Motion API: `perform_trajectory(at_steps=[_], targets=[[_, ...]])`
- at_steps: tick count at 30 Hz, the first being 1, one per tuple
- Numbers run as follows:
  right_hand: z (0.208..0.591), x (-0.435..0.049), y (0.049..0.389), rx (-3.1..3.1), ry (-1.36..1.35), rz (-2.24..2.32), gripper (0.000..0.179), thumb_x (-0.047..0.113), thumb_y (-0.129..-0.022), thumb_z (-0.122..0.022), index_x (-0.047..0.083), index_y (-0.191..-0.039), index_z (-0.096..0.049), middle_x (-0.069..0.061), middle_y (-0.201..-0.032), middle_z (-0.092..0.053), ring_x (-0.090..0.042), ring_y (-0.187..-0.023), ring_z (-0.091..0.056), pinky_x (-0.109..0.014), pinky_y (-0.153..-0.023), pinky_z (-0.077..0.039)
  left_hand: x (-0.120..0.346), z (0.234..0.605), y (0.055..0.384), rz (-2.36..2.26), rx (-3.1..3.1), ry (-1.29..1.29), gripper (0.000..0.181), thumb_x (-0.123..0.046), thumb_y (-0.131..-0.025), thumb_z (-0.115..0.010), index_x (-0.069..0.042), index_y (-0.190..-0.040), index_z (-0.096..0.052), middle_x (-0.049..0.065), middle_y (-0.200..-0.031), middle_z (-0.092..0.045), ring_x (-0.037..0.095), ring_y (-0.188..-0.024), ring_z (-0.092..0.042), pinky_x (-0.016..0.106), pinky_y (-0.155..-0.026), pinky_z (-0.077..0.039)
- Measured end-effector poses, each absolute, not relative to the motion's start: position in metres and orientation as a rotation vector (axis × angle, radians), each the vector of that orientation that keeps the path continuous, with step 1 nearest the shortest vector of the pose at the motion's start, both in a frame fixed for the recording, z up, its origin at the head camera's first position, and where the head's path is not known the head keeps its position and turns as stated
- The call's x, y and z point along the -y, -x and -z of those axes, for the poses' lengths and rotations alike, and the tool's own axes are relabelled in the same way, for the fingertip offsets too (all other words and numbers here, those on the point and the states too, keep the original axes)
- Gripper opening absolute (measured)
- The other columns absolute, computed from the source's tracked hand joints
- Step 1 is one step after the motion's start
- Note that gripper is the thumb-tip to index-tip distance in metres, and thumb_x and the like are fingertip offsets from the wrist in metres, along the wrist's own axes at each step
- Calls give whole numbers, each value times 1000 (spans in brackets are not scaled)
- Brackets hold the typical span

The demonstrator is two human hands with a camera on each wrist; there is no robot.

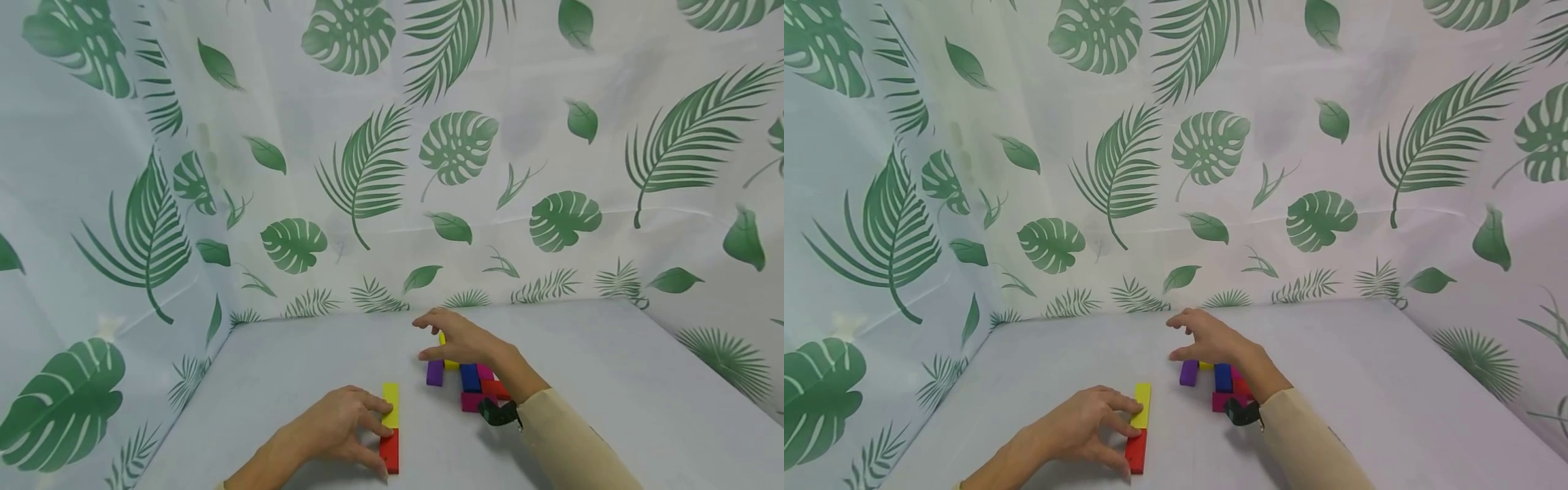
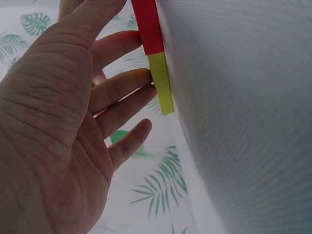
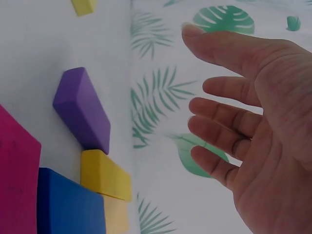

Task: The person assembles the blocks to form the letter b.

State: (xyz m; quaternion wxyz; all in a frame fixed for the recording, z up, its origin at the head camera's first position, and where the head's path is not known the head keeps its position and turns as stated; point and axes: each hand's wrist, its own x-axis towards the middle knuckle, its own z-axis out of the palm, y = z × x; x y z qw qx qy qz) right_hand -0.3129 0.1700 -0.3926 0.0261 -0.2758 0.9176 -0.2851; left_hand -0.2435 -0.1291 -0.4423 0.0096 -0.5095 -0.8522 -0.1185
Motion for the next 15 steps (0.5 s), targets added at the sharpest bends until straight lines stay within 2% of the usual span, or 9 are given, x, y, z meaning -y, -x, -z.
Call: perform_trajectory(at_steps=[5,11,15], targets=[[395,-171,315,-2821,834,863,61,39,-89,-81,19,-142,-62,-1,-134,-63,-23,-122,-59,-44,-97,-56,130,443,243,383,2647,1585,51,-73,-79,-74,-35,-113,-81,-9,-134,-70,6,-125,-65,40,-105,-55],[399,-173,317,-2796,777,761,54,30,-89,-83,11,-137,-66,-8,-130,-68,-33,-122,-61,-48,-99,-55,130,443,243,378,2625,1591,52,-74,-79,-74,-35,-113,-82,-9,-133,-71,6,-123,-65,38,-103,-55],[403,-173,317,-2794,718,694,52,27,-87,-85,9,-133,-68,-8,-126,-69,-32,-119,-62,-50,-100,-54,129,443,243,386,2638,1587,52,-74,-78,-74,-35,-113,-81,-9,-133,-71,5,-124,-65,38,-104,-55]])
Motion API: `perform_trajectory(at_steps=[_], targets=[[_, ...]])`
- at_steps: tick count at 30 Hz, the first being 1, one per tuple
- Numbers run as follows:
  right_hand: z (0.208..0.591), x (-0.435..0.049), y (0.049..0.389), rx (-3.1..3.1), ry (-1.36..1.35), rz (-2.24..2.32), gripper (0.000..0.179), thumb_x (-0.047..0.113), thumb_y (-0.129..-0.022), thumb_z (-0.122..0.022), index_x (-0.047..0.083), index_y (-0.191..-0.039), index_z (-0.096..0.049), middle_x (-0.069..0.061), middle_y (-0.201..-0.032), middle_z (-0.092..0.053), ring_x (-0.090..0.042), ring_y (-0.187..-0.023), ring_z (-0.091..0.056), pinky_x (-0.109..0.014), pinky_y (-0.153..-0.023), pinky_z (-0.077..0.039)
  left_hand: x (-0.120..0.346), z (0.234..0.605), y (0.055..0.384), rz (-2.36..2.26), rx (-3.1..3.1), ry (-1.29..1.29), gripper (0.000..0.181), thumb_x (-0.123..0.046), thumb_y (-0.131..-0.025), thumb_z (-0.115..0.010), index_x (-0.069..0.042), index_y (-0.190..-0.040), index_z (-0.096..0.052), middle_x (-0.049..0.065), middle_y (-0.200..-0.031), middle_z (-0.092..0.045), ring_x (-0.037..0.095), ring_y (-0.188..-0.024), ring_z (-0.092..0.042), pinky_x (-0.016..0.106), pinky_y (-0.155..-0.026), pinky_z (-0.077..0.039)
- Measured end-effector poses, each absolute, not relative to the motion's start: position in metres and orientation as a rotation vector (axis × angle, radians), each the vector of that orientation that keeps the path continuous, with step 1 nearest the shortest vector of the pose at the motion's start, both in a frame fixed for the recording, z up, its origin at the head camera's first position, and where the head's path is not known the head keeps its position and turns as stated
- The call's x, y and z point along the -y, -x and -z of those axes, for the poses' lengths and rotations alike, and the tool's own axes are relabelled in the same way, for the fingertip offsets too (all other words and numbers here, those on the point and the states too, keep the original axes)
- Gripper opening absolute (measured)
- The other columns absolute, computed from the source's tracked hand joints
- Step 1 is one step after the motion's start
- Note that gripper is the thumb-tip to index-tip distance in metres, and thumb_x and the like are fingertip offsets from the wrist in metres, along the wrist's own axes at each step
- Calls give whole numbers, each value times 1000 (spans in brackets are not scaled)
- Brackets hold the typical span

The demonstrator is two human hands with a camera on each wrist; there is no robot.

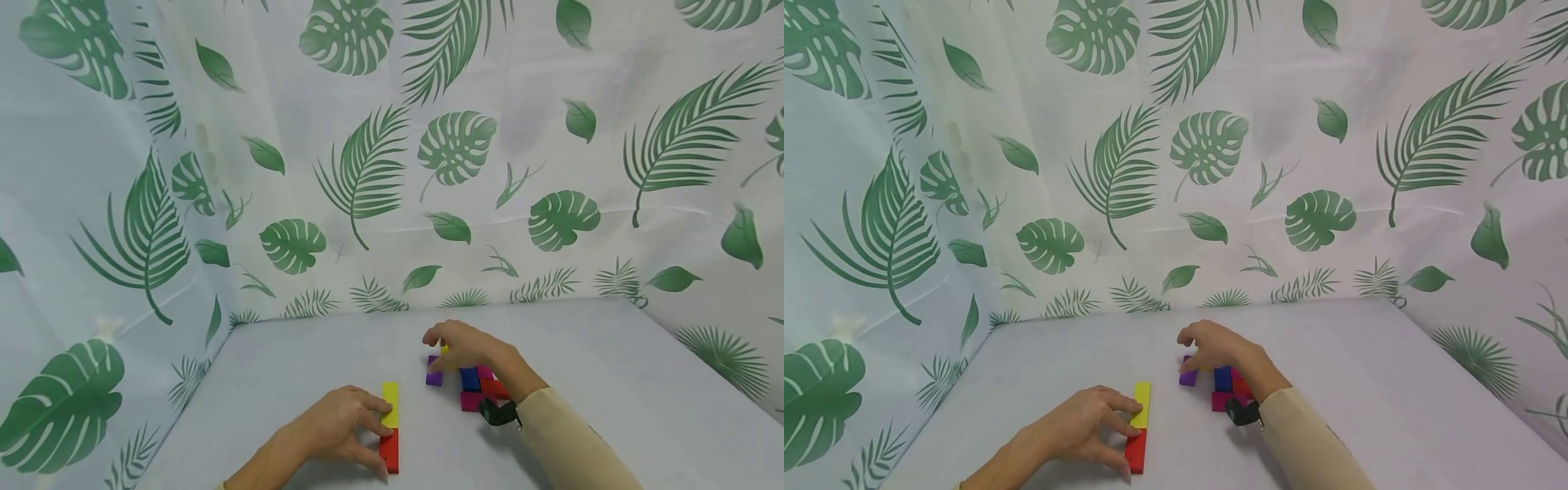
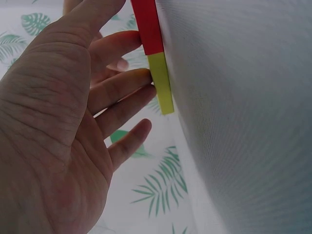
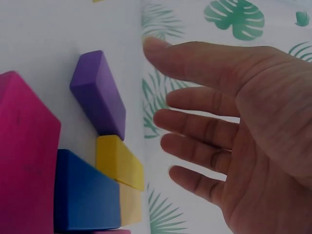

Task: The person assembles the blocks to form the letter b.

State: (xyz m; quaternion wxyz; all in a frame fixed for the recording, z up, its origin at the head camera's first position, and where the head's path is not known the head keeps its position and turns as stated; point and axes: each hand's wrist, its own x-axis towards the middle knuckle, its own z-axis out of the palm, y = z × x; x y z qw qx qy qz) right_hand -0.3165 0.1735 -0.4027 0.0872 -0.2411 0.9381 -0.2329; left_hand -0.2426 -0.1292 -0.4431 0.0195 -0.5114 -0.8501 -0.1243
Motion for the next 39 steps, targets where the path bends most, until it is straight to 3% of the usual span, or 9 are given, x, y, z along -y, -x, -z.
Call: perform_trajectory(at_steps=[7,13,20,31,39], targets=[[408,-173,317,-2820,658,586,52,32,-81,-90,15,-127,-72,-4,-124,-68,-24,-115,-60,-49,-100,-54,128,442,243,408,2688,1583,52,-73,-79,-74,-36,-115,-81,-10,-135,-70,6,-125,-65,40,-106,-54],[412,-169,314,-2868,639,468,49,35,-77,-93,18,-120,-75,2,-114,-68,-17,-103,-57,-45,-92,-54,128,442,242,400,2672,1601,51,-72,-80,-74,-35,-116,-81,-8,-135,-70,7,-125,-65,40,-106,-54],[416,-167,311,-2877,624,461,50,33,-74,-94,17,-117,-76,3,-110,-68,-19,-104,-57,-45,-91,-54,128,443,241,418,2662,1608,51,-71,-81,-75,-35,-116,-81,-9,-134,-70,5,-124,-65,39,-106,-54],[424,-159,313,-2898,660,453,51,31,-78,-93,16,-123,-75,4,-114,-70,-14,-101,-62,-40,-93,-58,128,442,242,421,2692,1599,51,-71,-82,-74,-35,-117,-80,-10,-135,-70,5,-125,-65,42,-107,-53],[428,-155,313,-2893,749,537,52,28,-81,-90,7,-126,-72,-4,-120,-71,-21,-109,-63,-45,-101,-56,130,443,242,420,2568,1629,49,-69,-81,-76,-32,-113,-82,-7,-131,-72,4,-123,-65,37,-106,-54]])
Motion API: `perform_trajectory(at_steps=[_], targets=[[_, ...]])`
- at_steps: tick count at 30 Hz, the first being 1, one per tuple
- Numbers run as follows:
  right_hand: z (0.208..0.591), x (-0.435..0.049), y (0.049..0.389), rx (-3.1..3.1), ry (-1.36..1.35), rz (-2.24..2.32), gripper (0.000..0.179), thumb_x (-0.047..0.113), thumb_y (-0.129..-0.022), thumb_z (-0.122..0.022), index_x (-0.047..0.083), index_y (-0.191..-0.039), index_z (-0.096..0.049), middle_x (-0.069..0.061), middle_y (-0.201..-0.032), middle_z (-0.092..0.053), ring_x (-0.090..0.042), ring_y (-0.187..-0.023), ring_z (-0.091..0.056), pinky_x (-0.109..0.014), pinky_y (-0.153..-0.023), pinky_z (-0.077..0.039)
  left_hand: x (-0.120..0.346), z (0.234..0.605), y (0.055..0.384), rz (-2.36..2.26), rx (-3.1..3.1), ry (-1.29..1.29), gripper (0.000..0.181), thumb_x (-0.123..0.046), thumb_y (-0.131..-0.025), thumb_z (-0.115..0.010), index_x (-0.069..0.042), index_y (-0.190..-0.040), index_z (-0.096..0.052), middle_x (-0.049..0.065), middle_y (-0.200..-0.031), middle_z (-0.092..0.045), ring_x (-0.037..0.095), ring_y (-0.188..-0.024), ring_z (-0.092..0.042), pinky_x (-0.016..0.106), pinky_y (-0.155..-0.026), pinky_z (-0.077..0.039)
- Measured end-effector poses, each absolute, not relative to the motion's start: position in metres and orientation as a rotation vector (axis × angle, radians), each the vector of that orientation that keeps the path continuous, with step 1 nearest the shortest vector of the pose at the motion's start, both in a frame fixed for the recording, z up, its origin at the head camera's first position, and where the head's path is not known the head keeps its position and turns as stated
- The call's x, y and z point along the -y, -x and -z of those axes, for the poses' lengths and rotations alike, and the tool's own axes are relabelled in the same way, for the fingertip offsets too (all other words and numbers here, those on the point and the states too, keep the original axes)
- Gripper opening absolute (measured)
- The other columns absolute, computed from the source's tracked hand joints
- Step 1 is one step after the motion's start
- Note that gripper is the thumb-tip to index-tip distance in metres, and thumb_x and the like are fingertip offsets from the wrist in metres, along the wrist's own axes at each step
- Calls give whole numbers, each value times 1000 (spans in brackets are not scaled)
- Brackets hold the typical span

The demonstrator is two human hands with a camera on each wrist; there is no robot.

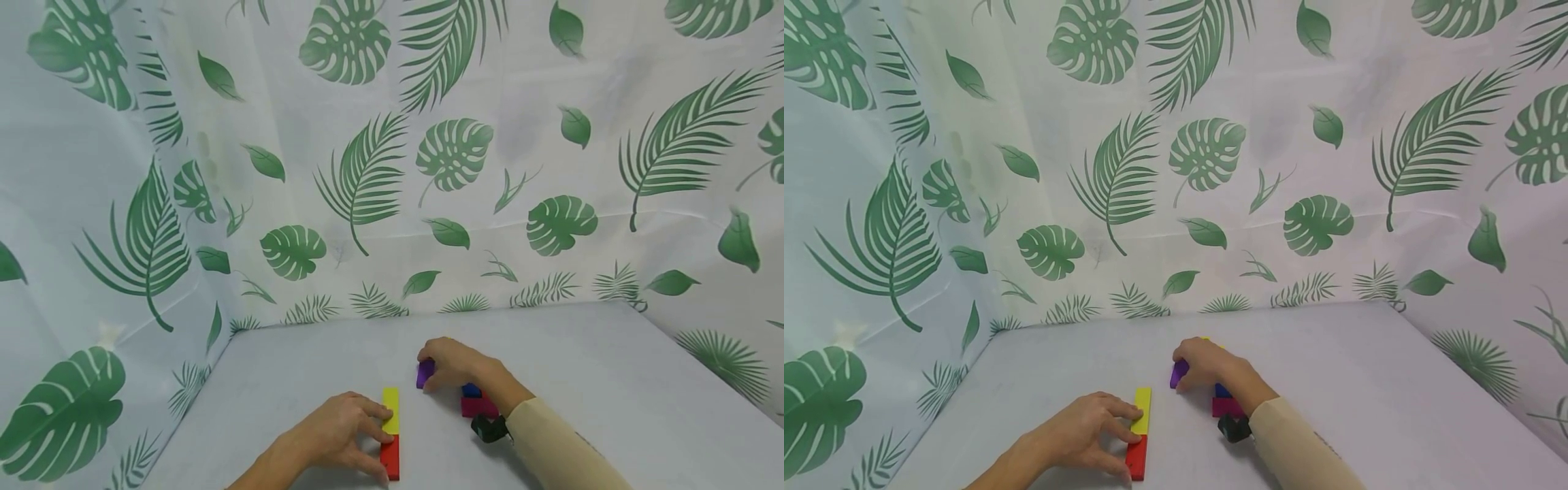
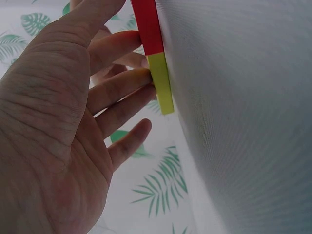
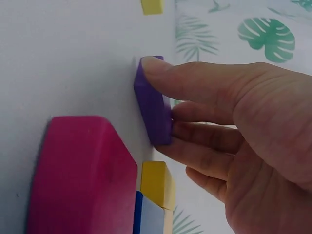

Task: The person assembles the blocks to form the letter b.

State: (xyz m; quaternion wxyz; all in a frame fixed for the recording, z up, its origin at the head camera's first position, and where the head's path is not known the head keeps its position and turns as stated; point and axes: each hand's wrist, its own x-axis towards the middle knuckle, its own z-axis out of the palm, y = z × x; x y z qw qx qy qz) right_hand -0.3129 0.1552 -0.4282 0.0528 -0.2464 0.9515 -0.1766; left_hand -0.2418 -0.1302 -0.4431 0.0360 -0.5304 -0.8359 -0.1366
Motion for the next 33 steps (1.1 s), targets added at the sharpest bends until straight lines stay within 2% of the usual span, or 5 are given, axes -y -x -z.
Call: perform_trajectory(at_steps=[15,33], targets=[[444,-141,318,-2935,854,568,50,28,-93,-79,3,-134,-69,-12,-134,-67,-31,-124,-64,-48,-106,-54,130,443,243,437,2627,1619,49,-70,-82,-75,-33,-115,-82,-8,-133,-71,5,-124,-65,39,-107,-54],[451,-133,321,-2913,879,647,49,24,-94,-78,2,-136,-67,-13,-136,-67,-31,-126,-63,-46,-106,-54,129,443,242,404,2589,1636,49,-69,-83,-74,-33,-114,-82,-7,-132,-72,5,-124,-66,38,-106,-54]])
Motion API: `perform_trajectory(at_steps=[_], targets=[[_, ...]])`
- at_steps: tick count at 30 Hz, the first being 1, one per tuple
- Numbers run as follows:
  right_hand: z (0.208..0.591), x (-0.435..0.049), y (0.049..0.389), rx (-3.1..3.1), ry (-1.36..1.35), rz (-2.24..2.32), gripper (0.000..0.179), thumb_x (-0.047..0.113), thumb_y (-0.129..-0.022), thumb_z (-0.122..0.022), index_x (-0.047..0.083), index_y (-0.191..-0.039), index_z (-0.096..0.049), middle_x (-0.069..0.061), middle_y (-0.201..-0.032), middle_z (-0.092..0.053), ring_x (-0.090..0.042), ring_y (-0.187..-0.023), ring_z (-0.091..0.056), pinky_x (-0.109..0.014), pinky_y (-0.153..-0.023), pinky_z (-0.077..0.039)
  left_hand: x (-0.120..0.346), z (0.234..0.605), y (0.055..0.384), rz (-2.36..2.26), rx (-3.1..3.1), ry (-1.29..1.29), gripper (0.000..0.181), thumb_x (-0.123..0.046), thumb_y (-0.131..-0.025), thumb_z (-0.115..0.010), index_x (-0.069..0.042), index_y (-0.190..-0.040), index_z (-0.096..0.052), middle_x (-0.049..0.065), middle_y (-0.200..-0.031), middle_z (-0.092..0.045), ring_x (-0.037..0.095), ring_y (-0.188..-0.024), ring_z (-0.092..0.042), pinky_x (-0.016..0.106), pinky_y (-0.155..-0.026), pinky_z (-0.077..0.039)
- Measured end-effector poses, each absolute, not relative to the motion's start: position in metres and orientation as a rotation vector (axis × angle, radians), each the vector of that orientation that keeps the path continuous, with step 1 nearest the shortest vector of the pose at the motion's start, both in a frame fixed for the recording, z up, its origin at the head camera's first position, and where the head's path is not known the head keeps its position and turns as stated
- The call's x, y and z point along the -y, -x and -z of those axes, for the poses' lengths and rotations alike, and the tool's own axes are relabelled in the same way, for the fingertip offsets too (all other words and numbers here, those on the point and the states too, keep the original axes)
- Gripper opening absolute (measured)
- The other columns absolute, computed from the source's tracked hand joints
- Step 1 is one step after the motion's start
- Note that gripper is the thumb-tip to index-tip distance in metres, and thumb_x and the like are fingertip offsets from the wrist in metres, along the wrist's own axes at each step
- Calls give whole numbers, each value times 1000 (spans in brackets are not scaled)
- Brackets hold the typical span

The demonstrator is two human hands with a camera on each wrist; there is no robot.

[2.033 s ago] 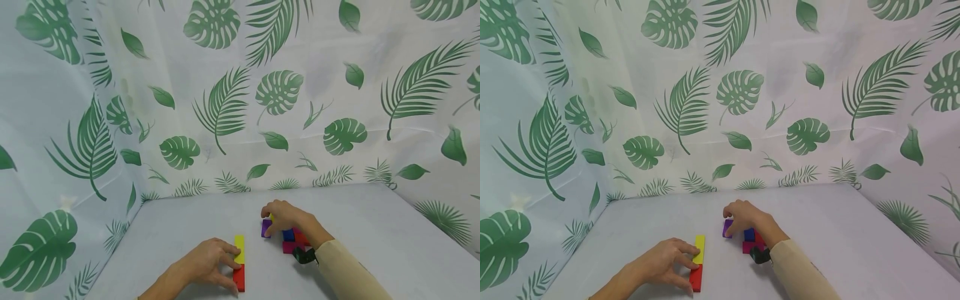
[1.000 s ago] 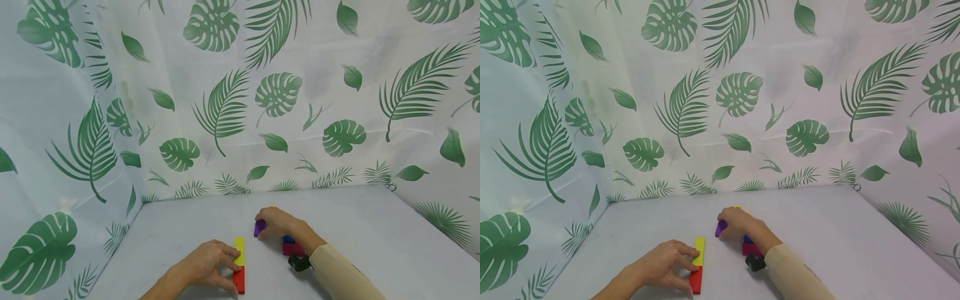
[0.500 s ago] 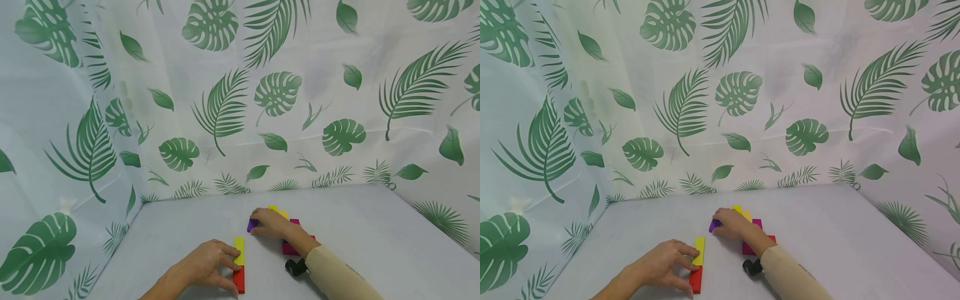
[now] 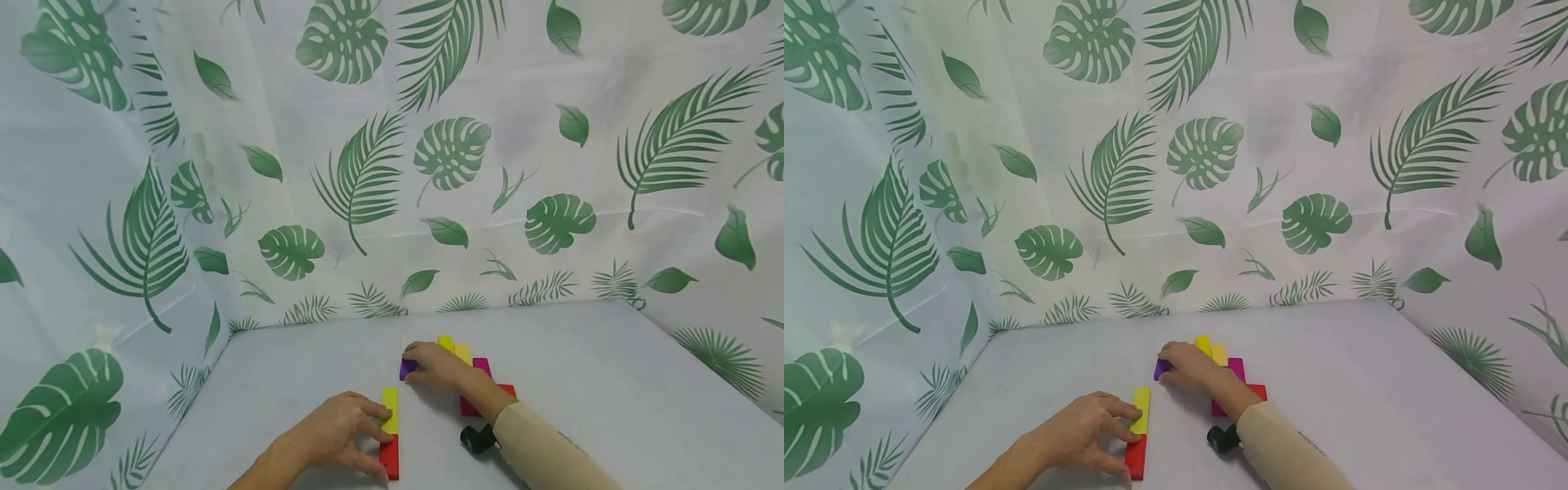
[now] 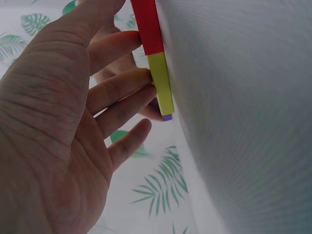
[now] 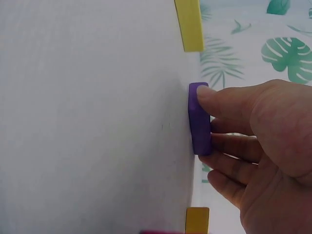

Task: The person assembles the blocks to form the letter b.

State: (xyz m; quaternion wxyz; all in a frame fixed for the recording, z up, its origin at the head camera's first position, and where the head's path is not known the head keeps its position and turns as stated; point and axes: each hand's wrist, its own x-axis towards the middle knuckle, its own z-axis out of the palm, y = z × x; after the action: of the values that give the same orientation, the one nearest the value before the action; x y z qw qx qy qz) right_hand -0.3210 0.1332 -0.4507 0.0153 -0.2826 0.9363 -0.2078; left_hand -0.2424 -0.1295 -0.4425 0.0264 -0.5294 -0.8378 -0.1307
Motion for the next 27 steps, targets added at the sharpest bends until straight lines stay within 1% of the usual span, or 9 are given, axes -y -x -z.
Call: perform_trajectory(at_steps=[9,13,20,27], targets=[[449,-126,316,-2854,868,676,49,24,-98,-73,3,-141,-64,-13,-144,-62,-32,-134,-58,-49,-112,-49,129,443,242,406,2596,1653,47,-67,-84,-74,-33,-115,-82,-8,-132,-72,3,-124,-65,40,-106,-53],[450,-124,314,-2836,877,673,48,25,-100,-70,5,-143,-62,-12,-148,-59,-31,-138,-56,-48,-114,-48,129,442,242,387,2598,1663,47,-68,-84,-74,-34,-115,-81,-9,-131,-72,2,-124,-65,41,-106,-53],[450,-121,312,-2798,913,684,49,26,-101,-69,5,-144,-62,-11,-148,-59,-30,-138,-55,-48,-114,-47,128,441,242,354,2613,1693,47,-68,-86,-73,-34,-118,-80,-9,-132,-72,1,-123,-65,41,-106,-53],[452,-119,312,-2774,997,659,47,27,-102,-68,8,-144,-62,-9,-148,-59,-28,-138,-55,-46,-115,-47,127,439,240,313,2553,1719,44,-65,-86,-74,-33,-115,-81,-9,-129,-73,0,-120,-66,39,-105,-54]])
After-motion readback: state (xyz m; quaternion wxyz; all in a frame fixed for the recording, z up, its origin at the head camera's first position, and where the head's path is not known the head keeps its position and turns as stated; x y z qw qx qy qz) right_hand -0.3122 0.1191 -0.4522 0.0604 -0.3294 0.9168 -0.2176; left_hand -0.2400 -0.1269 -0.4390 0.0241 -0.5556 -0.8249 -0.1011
